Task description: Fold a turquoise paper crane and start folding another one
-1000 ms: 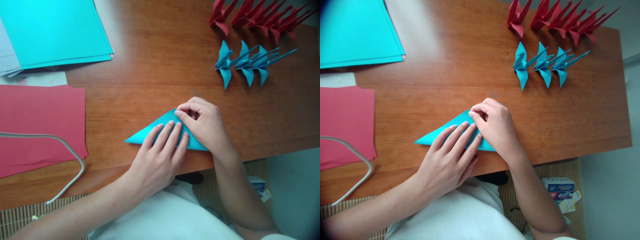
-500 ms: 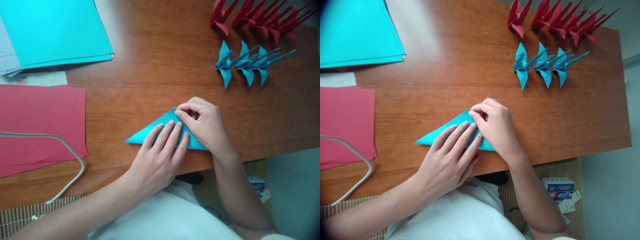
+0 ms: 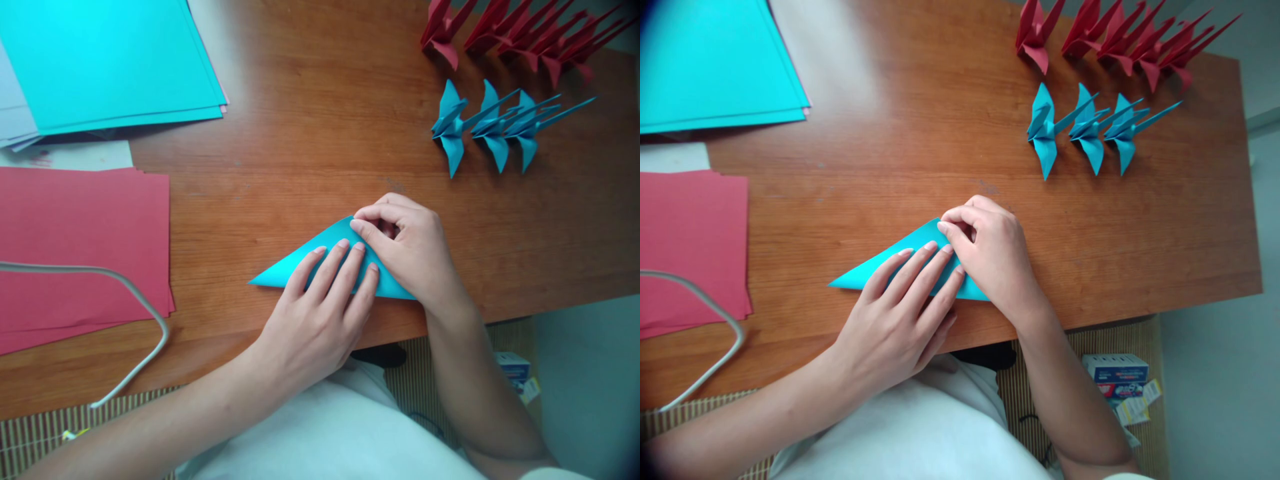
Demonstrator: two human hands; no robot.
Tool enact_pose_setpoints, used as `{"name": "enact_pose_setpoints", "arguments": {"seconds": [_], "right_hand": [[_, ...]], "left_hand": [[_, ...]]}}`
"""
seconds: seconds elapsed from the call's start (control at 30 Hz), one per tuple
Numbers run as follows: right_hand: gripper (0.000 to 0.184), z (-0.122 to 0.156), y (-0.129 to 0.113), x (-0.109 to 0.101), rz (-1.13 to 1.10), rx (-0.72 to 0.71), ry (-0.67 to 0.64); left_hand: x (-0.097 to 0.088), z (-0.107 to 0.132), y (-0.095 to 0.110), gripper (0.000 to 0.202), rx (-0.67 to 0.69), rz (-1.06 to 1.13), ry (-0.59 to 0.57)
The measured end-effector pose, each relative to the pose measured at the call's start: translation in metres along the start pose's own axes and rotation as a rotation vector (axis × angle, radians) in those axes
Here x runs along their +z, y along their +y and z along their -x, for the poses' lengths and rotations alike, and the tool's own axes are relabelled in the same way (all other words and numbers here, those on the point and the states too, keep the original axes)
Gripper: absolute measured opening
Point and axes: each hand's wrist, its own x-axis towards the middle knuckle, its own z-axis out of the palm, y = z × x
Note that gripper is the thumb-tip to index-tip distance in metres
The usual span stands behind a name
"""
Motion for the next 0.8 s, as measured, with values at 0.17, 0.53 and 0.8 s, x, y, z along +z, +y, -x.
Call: {"name": "enact_pose_setpoints", "arguments": {"seconds": [0.17, 0.53, 0.8], "right_hand": [[0.012, 0.0003, -0.0002, 0.0002, -0.001, 0.002, 0.004], [0.011, 0.0018, -0.0001, 0.003, 0.042, -0.016, 0.026], [0.011, 0.0021, 0.0001, 0.0033, 0.046, -0.036, 0.035]], "left_hand": [[-0.0001, 0.0, -0.0007, 0.054, 0.0, -0.003, 0.003], [-0.0019, -0.0011, -0.0002, 0.054, 0.008, -0.011, 0.006], [-0.0038, 0.0012, 0.0007, 0.052, -0.01, -0.062, 0.054]]}}
